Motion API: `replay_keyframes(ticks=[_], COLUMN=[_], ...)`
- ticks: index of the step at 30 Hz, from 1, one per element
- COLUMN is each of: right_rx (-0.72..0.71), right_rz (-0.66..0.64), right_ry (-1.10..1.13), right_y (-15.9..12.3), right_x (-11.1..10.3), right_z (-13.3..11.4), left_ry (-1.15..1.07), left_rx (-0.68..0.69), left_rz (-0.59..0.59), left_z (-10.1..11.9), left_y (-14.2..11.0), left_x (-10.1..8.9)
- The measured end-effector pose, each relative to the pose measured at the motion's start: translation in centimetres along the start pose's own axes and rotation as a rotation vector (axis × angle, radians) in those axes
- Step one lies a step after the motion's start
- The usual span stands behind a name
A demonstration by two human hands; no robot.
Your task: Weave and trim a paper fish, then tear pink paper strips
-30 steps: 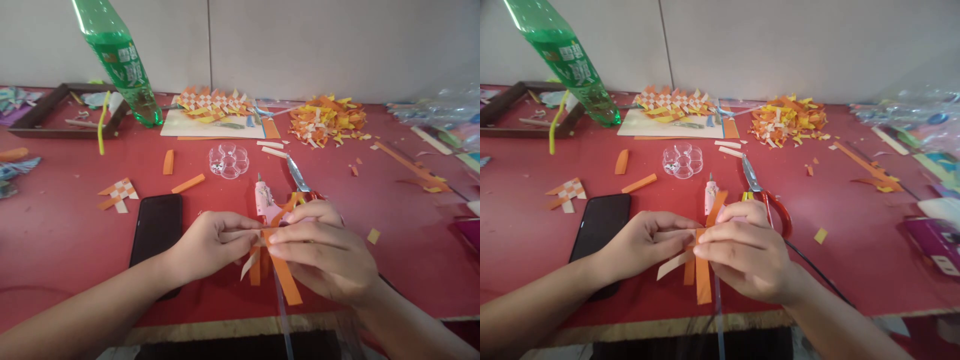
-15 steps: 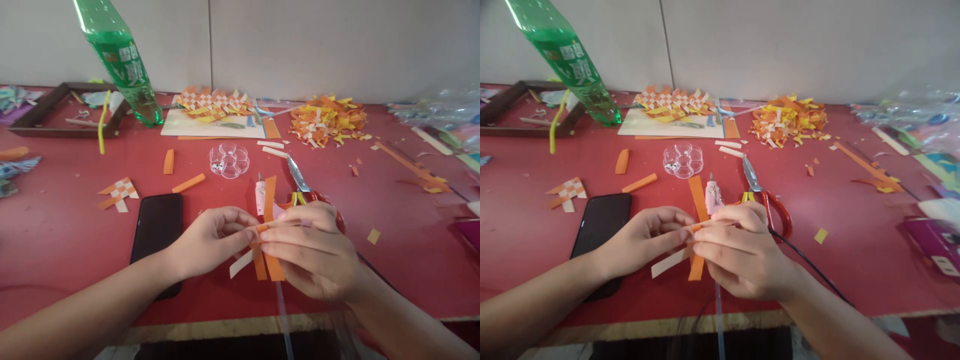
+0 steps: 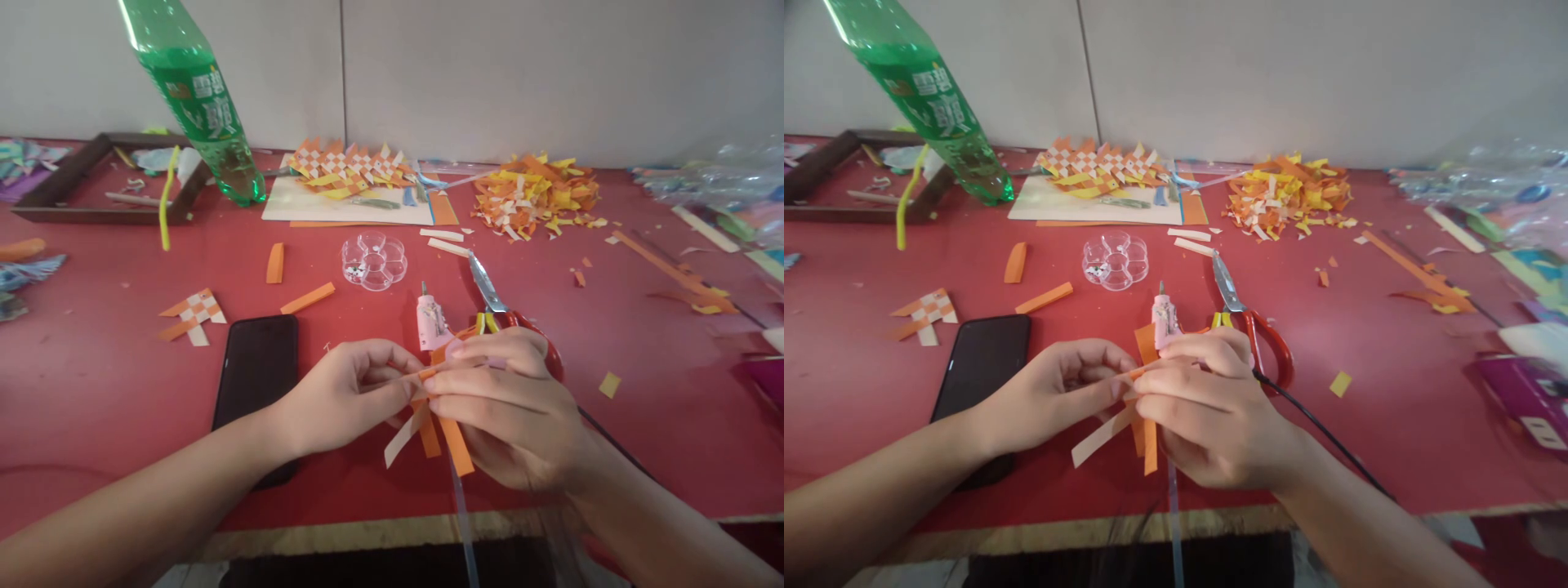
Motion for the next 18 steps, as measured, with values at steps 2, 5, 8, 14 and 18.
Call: replay_keyframes(ticks=[2,5,8,14,18], right_rx=[0.001,-0.004,-0.015,-0.004,0.163], right_rz=[0.003,0.003,-0.021,0.022,0.114], right_ry=[0.014,0.016,0.03,0.078,0.02], right_y=[0.1,0.3,0.3,-0.1,-1.0], right_x=[-0.1,-0.1,0.1,-0.1,-0.9], right_z=[0.0,-0.1,-0.1,-0.4,0.2], left_ry=[0.004,-0.003,0.024,0.0,-0.127], left_rx=[0.006,0.012,0.01,0.011,0.087], left_rz=[-0.009,-0.026,-0.023,0.025,0.067], left_z=[0.1,0.1,-0.1,-0.3,0.2], left_y=[-0.1,-0.1,0.1,0.4,0.2], left_x=[0.0,0.0,0.0,-0.3,-0.7])
Point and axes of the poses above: each hand's wrist, its own y-axis towards the middle knuckle, its own x-axis out of the palm, z = x × y, the point moved 5 cm from there along y, towards the middle knuckle, and after that the axes turned 15 degrees about -x, right-handed, at the moved point
